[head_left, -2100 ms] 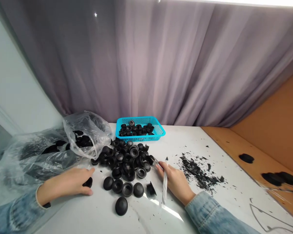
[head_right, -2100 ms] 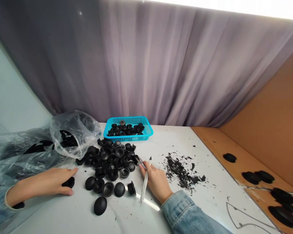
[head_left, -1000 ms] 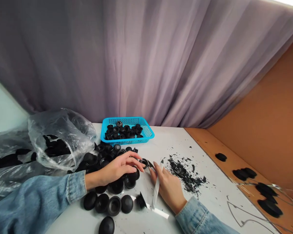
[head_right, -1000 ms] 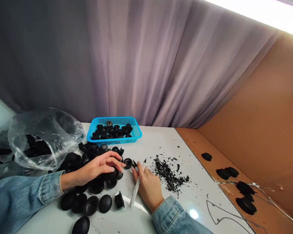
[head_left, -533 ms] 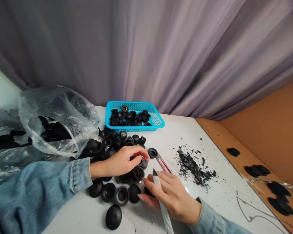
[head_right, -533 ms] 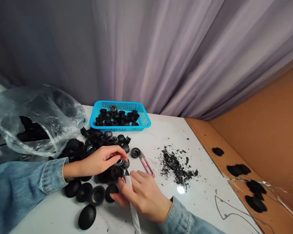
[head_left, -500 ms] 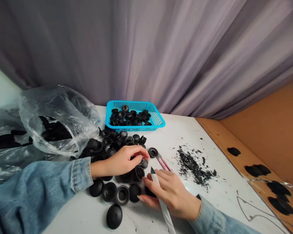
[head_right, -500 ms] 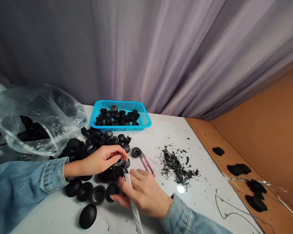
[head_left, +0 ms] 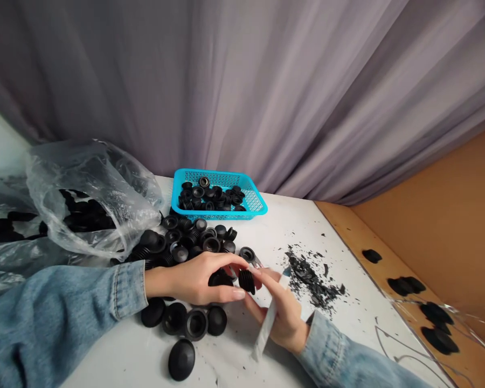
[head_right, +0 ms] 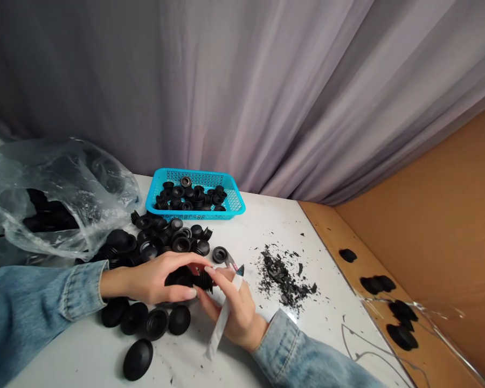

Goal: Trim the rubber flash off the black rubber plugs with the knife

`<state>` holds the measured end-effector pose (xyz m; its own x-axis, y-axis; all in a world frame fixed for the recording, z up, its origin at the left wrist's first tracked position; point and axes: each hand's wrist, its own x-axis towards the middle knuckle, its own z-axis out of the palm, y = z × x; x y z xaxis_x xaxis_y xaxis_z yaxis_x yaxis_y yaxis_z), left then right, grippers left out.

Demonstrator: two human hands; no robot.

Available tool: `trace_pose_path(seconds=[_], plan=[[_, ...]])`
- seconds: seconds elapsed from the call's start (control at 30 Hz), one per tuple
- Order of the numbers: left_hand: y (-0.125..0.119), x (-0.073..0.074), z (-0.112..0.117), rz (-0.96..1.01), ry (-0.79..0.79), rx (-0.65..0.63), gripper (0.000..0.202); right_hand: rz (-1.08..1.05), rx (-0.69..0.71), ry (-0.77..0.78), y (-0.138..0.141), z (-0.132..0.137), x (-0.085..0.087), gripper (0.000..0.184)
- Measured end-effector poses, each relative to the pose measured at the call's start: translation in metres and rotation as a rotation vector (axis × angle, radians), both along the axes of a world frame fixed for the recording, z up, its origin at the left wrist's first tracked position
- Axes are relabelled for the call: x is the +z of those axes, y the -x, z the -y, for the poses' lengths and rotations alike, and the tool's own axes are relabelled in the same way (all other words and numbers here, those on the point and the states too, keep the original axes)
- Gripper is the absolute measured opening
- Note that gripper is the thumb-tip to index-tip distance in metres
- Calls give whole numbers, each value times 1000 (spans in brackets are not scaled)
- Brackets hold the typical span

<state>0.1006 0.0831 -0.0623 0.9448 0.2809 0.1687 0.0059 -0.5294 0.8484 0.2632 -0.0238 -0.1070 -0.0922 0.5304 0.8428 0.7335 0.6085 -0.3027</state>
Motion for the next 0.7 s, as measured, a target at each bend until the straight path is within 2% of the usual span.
trace_pose_path(seconds=[0.1,0.23,0.3,0.37,0.5,0.7], plan=[[0,-3,1,-50,19,42,49,-49,18,10,6,-12,0,43],[-2,-5,-2,-34,5,111,42,-113,88,55,8,-19,-5,44],[-3,-5,-3,-18,-19,94,41,-143,136,88,8,-17,-7,48],[-4,-6,-3,-30,-38,78,50,-163,158,112,7,-15,-8,51],[-5,-9,-2,-65,-62,135,74,-219,117,123,7,-12,-11,52],[-6,-13,-3,-94,23,150,69,-381,94,239,9,-11,-10,40]])
